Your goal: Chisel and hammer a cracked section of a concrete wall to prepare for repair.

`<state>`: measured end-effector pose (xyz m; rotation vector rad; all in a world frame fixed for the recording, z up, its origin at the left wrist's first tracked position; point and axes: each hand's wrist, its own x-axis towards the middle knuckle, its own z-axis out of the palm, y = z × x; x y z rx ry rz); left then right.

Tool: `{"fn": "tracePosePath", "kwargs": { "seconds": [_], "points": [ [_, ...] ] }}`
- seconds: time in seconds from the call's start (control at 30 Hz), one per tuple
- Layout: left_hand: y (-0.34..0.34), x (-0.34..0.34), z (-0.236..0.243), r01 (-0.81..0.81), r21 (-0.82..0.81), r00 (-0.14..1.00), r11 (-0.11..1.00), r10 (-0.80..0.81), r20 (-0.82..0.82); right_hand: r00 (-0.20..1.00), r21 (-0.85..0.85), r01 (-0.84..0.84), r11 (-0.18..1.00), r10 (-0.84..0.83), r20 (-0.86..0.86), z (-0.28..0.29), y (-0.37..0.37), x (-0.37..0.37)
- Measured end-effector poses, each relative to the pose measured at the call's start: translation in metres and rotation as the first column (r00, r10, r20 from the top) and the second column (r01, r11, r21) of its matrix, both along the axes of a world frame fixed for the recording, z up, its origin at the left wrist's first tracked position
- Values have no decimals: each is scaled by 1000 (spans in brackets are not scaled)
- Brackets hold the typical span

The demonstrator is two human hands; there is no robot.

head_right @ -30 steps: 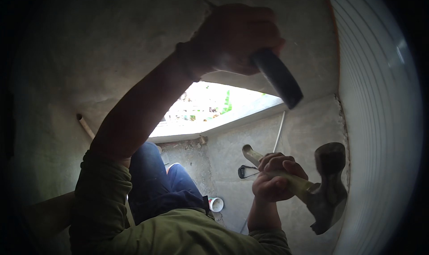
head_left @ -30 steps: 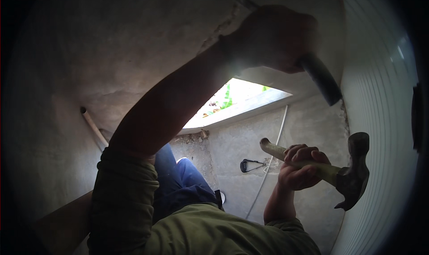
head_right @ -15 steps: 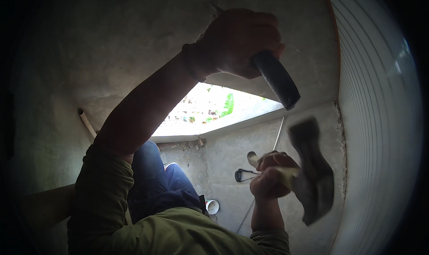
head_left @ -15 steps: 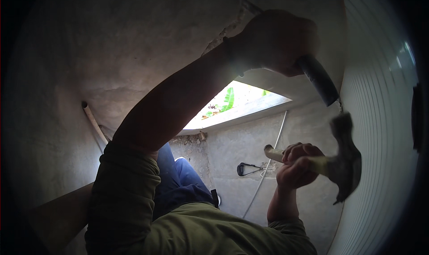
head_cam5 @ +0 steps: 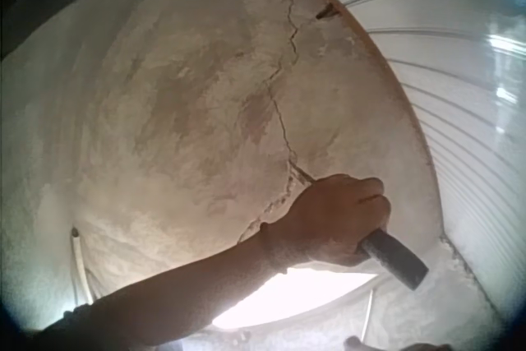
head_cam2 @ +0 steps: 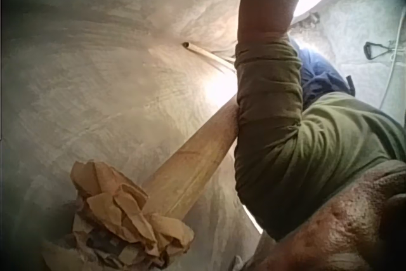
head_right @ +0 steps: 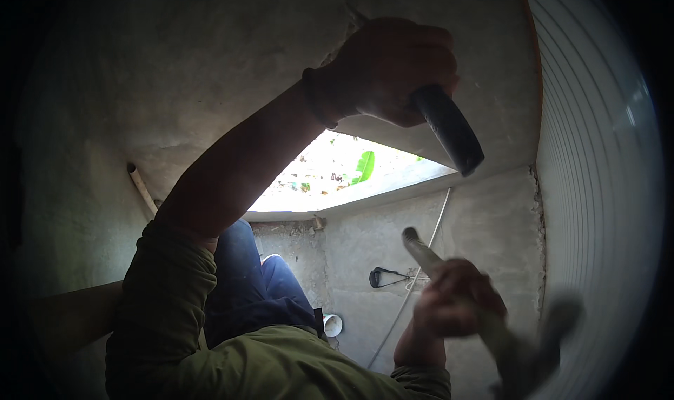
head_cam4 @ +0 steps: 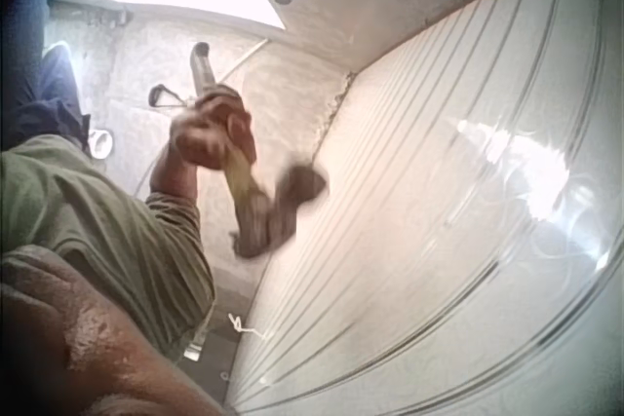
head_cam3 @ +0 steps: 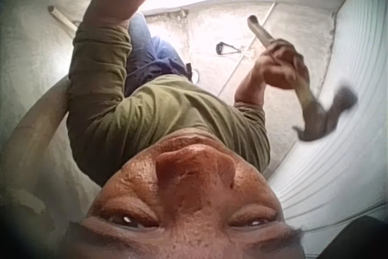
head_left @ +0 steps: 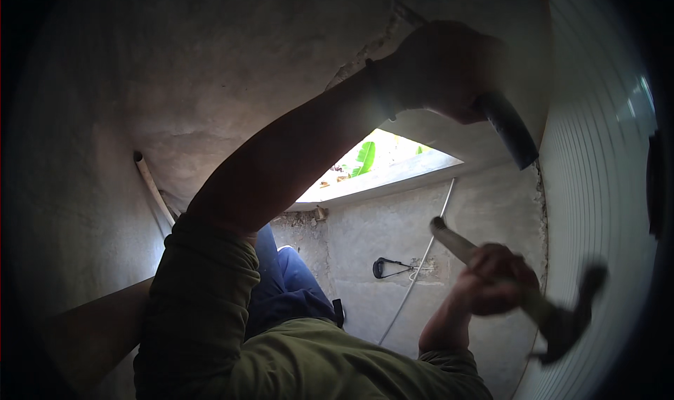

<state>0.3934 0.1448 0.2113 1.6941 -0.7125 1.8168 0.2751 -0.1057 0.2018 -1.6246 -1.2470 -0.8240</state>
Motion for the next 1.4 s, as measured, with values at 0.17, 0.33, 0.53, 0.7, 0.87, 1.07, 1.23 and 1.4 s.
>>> {"fn": "tracePosePath", "kwargs": {
  "seconds": [0.17, 0.33, 0.53, 0.7, 0.87, 1.07, 1.23, 1.4],
  "points": [
    [-1, -3, 5, 38, -28, 998, 999, -37, 49, 558, -384, 793, 474, -309, 770, -9, -22, 31],
    [-1, -1, 1, 20, 10, 1000, 1000, -20, 15, 976, 22, 81, 997, -75, -204, -19, -5, 15],
    [-6, -1, 8, 33, -4, 999, 999, -33, 22, 954, -67, 179, 981, -190, -233, -12, 3, 13],
    [-3, 1, 5, -18, -3, 1000, 1000, 18, 21, 846, -231, 270, 935, -345, -407, -24, -11, 19],
    [-4, 2, 8, 30, -18, 997, 999, -29, 74, 993, 167, -111, 980, 103, 56, 12, 1, 1],
    [-13, 4, 13, 23, -3, 998, 1000, -23, 58, 806, 74, 272, 960, -185, -562, -37, -15, 12],
    [-29, 10, 12, -120, 127, 984, 985, 135, -118, 310, -305, 104, 947, -322, -895, -64, -42, 0],
    [-53, 6, -11, -44, 149, 979, 988, 73, -193, 216, -121, 130, 984, -147, -965, -57, -49, 2]
  ]
}}
